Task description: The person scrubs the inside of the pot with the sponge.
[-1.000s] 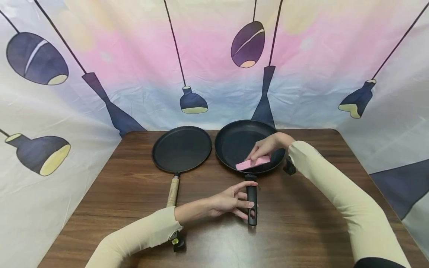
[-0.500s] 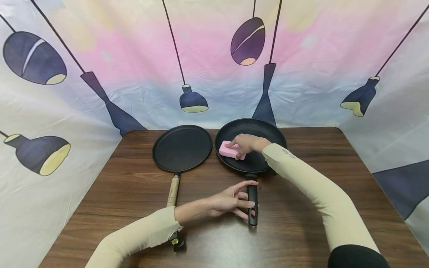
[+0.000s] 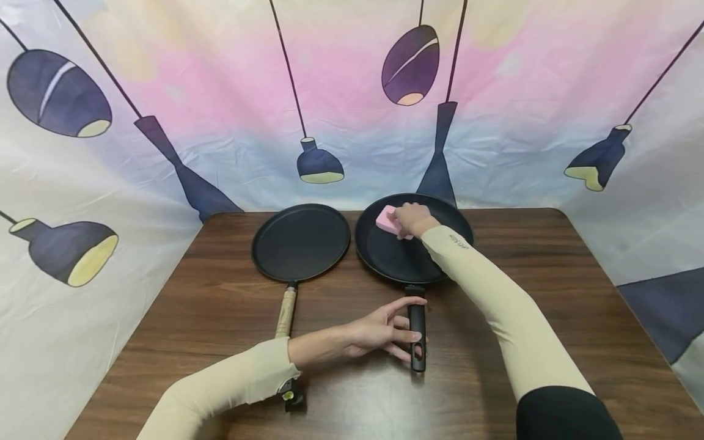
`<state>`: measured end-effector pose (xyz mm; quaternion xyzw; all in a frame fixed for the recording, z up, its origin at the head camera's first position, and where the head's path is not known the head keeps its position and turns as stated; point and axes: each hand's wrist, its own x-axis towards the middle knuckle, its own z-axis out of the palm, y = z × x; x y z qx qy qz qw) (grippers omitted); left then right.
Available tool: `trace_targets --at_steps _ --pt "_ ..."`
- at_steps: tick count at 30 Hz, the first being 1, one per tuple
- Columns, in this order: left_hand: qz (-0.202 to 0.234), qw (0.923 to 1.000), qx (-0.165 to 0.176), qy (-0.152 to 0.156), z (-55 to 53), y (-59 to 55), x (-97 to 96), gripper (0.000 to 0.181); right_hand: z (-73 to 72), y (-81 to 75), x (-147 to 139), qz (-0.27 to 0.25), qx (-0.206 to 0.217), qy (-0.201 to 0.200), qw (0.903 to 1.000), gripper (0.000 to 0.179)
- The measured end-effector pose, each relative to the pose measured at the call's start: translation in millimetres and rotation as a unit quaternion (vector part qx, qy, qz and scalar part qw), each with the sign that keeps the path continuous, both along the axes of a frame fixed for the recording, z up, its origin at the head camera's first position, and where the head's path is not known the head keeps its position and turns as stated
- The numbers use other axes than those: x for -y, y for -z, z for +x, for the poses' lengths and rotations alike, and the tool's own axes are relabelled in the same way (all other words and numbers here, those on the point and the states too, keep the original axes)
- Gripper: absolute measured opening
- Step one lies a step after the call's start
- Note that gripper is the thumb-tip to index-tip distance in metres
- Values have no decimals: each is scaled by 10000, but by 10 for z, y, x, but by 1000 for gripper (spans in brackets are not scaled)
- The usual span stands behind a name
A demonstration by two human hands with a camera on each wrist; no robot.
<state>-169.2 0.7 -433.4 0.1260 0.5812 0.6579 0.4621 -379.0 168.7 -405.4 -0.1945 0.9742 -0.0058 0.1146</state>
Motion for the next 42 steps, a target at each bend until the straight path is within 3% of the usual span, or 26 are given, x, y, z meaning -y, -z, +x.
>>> trace_targets --at_steps 8,15,19,29,34,42 --pt "26 9999 -103 31 10 -9 -22 66 89 -91 -414 -24 224 758 9969 64" --pt "19 9999 -142 -2 -4 -5 -7 67 239 -178 -628 -79 642 648 9958 45" --pt "-9 9999 -137 36 -12 -9 4 67 335 -168 -668 -15 672 541 9963 43" --pt "-25 9999 -106 127 -20 7 9 67 666 -151 -567 -18 520 222 9984 49" --pt "-9 9999 -71 97 -25 6 1 67 820 -153 -394 -34 387 -153 9991 48" --pt "-9 9999 19 116 -30 -6 -11 66 894 -74 -62 -17 -116 -448 9989 51"
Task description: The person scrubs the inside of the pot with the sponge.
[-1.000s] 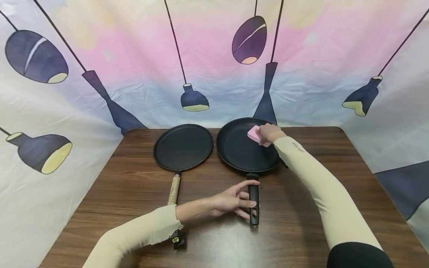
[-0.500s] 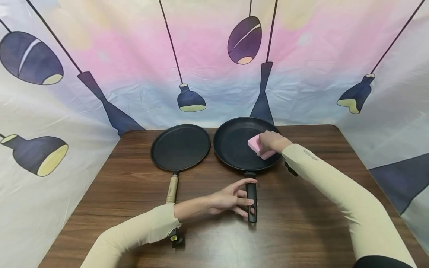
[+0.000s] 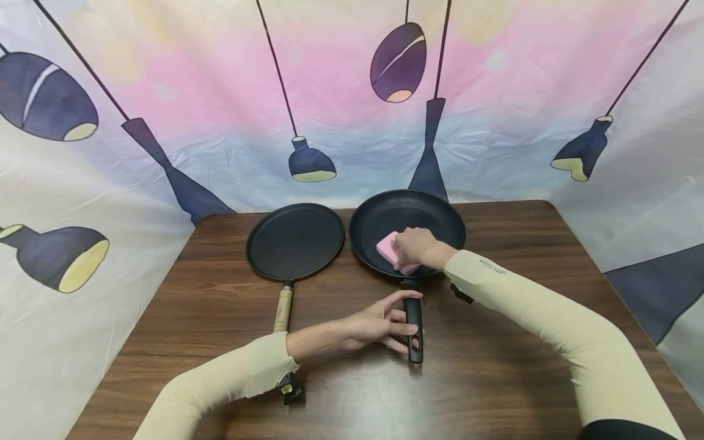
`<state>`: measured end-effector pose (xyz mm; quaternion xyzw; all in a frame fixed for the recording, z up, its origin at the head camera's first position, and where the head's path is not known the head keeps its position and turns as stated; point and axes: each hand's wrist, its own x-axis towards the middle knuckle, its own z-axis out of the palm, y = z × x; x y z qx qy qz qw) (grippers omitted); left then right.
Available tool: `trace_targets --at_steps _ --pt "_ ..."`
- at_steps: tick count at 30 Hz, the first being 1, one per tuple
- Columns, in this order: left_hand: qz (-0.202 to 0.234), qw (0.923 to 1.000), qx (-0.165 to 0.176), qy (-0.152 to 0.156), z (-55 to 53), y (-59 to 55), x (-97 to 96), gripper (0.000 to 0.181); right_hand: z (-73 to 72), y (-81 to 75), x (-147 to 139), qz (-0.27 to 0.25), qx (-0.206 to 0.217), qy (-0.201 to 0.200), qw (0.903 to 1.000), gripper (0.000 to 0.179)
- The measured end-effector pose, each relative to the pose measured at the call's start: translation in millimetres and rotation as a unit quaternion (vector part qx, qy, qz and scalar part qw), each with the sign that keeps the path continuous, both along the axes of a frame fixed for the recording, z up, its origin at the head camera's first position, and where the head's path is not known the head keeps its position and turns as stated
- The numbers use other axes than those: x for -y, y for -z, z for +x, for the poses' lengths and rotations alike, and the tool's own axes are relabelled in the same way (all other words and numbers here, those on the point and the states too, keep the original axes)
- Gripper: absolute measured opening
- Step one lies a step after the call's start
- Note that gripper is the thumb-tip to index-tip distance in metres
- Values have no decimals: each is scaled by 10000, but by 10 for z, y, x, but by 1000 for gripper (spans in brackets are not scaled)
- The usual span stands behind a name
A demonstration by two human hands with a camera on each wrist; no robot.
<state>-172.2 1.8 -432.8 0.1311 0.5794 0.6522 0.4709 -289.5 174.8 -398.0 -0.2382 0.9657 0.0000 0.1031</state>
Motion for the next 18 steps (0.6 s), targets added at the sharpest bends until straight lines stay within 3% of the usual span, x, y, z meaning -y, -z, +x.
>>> trace_targets --at_steps 4,11,18 --pt "-26 10000 69 29 -7 3 -4 66 -87 35 130 -116 -117 -70 9998 53" --pt "87 9999 83 3 26 32 -15 65 -356 41 269 -100 38 -44 9999 51" --pt "122 9999 -14 -89 46 34 -21 64 -753 23 204 -257 219 767 9965 44"
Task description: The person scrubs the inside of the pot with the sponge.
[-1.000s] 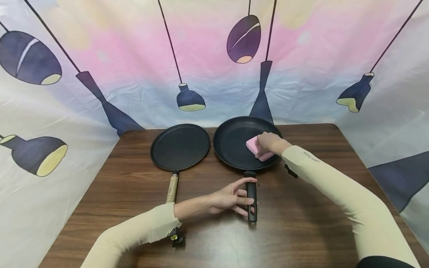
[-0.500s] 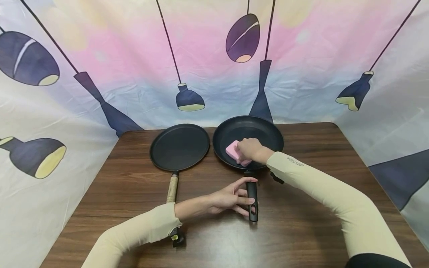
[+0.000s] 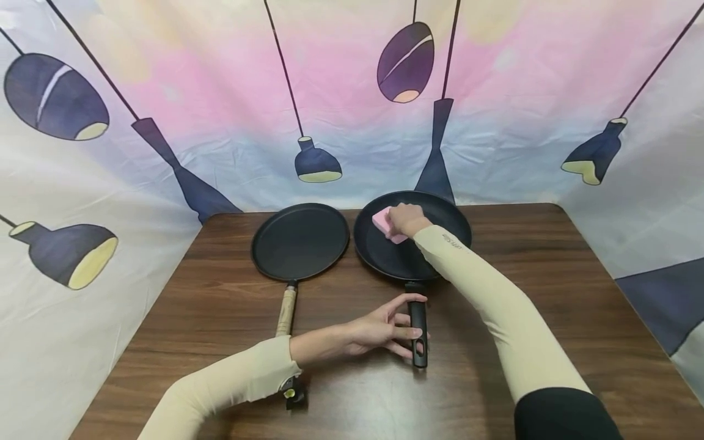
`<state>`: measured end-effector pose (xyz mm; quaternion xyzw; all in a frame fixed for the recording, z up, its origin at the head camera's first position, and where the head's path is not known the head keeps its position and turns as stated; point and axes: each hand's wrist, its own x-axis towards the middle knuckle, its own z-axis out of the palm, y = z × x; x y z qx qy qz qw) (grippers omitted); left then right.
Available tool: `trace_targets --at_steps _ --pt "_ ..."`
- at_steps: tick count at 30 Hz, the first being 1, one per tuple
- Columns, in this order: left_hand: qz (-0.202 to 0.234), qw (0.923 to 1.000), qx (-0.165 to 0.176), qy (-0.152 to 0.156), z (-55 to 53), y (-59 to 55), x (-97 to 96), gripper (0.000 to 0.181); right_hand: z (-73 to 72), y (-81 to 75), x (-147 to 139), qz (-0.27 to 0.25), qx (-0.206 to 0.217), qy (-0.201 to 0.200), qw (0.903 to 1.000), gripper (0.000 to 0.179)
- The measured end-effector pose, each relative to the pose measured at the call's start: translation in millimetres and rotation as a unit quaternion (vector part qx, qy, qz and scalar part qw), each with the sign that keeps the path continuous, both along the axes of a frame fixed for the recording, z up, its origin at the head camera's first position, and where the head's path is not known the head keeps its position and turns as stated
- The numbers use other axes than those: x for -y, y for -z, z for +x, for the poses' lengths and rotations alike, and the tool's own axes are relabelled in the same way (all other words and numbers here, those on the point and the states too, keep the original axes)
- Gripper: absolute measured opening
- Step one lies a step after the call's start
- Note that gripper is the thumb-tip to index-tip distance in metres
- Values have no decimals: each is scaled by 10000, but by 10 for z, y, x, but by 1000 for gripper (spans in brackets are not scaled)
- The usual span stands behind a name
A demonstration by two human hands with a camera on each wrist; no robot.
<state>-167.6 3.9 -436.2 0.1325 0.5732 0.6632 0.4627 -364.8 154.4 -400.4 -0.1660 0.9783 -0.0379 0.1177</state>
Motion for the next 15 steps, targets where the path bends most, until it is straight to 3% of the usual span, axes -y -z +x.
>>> trace_targets --at_steps 5,10,15 --pt "17 10000 10 1 -1 -8 -27 64 -103 -60 -179 -171 337 445 9983 55" --pt "1 10000 -44 0 -4 -2 -25 64 -133 0 -452 -331 245 854 9955 62" --pt "15 9999 -138 -49 14 0 9 65 -82 50 -663 -298 112 765 9966 58"
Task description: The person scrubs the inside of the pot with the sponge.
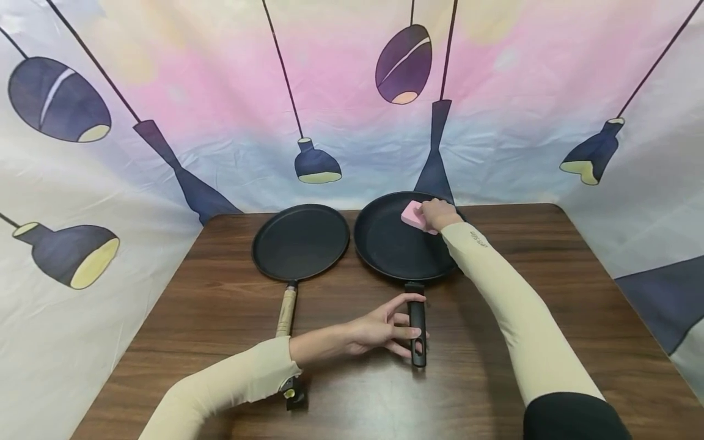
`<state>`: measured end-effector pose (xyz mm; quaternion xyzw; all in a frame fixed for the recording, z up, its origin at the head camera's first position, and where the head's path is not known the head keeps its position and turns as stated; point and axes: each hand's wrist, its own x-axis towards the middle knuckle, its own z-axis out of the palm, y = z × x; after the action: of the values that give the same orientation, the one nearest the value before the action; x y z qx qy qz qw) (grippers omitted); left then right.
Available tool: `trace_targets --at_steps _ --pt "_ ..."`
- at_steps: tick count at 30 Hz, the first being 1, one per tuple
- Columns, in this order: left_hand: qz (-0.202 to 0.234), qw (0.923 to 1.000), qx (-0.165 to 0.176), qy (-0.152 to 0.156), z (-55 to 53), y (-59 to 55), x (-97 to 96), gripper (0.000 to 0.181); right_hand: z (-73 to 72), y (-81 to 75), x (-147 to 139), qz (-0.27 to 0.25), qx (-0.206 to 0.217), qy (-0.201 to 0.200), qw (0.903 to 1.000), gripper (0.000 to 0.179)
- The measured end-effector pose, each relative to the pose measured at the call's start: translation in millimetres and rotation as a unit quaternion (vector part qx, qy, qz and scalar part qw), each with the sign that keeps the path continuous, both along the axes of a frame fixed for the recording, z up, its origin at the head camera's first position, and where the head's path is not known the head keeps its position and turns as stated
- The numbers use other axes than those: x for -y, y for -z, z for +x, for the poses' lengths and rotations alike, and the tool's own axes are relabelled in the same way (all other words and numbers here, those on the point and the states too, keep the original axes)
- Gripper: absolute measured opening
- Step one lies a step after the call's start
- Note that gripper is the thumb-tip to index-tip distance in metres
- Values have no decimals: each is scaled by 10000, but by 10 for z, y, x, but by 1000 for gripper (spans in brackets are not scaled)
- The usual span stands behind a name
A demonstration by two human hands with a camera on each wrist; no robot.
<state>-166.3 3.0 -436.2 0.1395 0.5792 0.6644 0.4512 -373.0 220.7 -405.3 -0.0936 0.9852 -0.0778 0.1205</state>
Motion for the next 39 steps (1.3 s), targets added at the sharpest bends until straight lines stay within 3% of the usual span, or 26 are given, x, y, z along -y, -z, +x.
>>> trace_targets --at_steps 8,13,19,25,30,35,39 --pt "-19 10000 54 8 -23 7 65 64 252 -61 -53 189 230 -489 9984 54" --pt "-38 10000 62 14 -38 11 98 64 426 -98 -77 -11 384 -968 9946 54" --pt "-15 10000 80 40 -69 13 98 64 622 -120 -87 -19 172 -1644 9862 49" --pt "-56 9999 94 59 -90 20 70 64 793 -84 53 66 -279 -2439 9694 50" --pt "-79 9998 149 41 -84 19 59 64 808 -15 264 92 -624 -2719 9603 52" --pt "-96 9997 187 114 -73 10 48 64 732 24 419 195 -793 -2594 9623 49" --pt "-81 9996 209 169 -62 15 25 64 612 14 532 319 -697 -2337 9693 53"
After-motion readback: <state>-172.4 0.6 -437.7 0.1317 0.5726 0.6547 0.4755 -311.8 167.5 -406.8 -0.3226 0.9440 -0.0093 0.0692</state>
